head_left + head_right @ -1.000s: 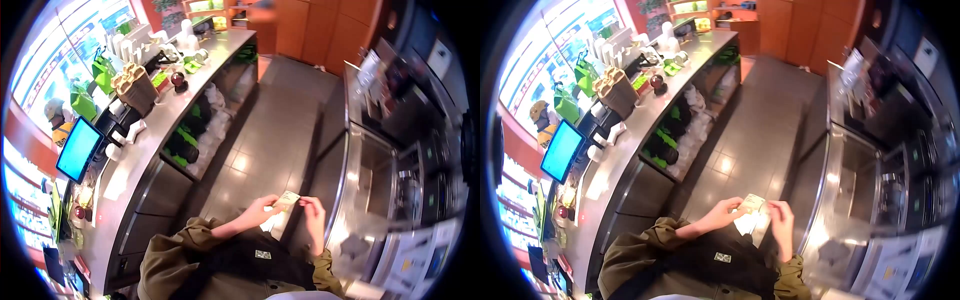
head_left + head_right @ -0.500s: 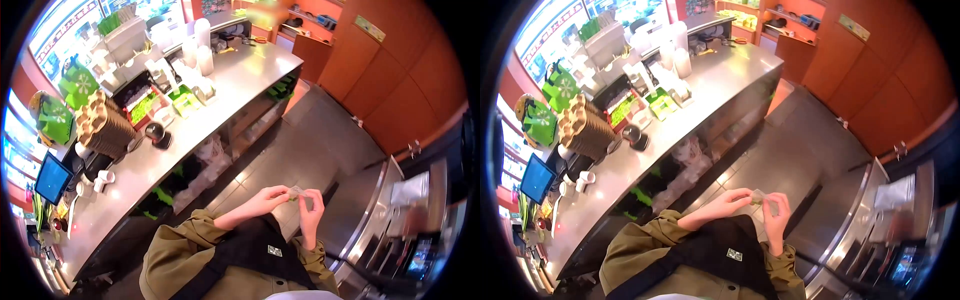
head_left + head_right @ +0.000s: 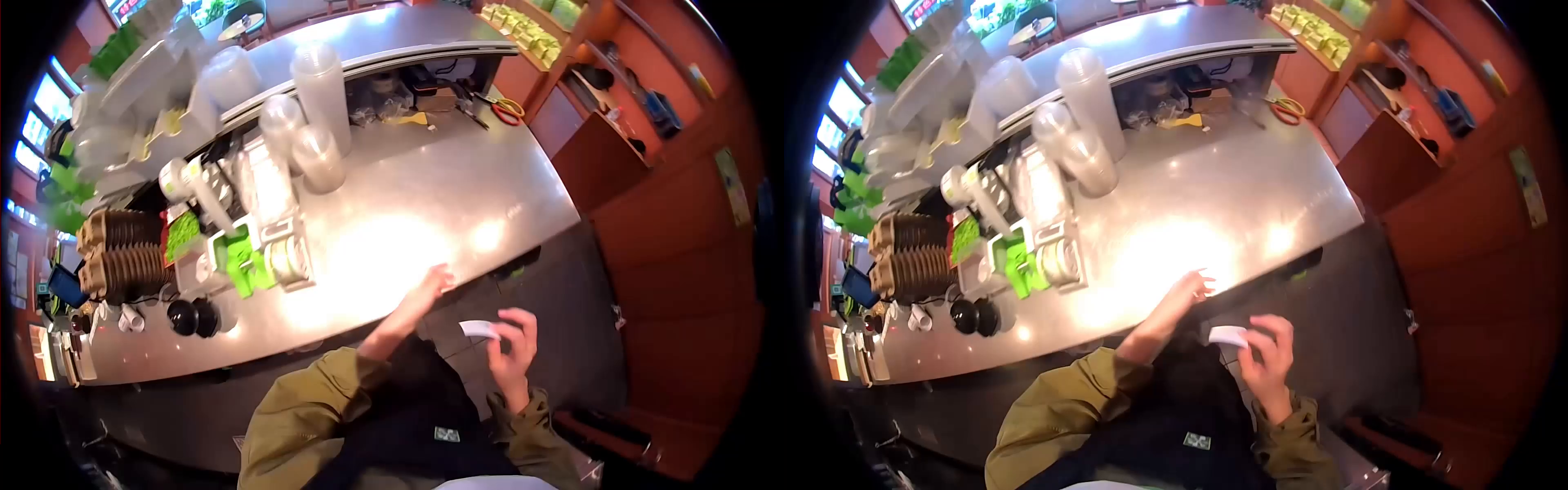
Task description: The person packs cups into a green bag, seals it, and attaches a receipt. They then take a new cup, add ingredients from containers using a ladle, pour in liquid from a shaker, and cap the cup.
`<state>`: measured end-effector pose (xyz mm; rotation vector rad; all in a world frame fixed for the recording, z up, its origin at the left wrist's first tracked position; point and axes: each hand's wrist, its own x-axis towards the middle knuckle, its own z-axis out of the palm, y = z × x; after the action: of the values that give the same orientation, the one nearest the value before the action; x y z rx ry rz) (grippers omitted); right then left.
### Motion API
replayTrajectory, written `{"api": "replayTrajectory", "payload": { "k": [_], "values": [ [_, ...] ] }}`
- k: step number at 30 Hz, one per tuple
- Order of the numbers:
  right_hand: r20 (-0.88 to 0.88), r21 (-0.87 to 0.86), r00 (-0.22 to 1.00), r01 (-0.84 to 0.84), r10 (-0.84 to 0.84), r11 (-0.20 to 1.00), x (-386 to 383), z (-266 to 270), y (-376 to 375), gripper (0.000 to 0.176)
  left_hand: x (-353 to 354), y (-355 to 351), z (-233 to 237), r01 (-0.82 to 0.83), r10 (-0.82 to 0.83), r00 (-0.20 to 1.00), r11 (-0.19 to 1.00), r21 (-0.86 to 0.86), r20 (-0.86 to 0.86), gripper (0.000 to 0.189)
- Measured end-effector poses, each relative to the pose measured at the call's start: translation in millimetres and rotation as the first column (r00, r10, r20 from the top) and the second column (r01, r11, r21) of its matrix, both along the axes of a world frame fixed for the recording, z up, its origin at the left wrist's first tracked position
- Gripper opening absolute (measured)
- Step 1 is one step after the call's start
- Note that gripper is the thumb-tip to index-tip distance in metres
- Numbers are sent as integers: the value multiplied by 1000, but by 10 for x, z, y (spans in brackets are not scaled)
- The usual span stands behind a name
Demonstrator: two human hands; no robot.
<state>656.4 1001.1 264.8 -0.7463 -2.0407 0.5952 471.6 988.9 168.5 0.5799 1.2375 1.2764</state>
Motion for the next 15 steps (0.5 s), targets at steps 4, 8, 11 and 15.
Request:
{"api": "replayTrajectory", "payload": {
  "k": [4,8,11,15],
  "values": [
    [-131,-265,991,-70,35,962,-764,-552,1570,34,-830,1299,-223,-435,455,870,890,139,-192,38],
    [-364,-84,868,-390,336,917,-1707,-1450,2974,26,-1467,2405,-180,-635,693,578,713,297,-430,46],
    [-525,-510,792,-586,312,630,-2233,-1917,3553,15,-2202,2826,-592,-551,656,86,659,513,-750,53],
    [-519,-459,714,-697,471,551,-2462,-2189,4031,14,-2869,3214,-534,-771,330,12,604,201,-944,49]
  ]
}}
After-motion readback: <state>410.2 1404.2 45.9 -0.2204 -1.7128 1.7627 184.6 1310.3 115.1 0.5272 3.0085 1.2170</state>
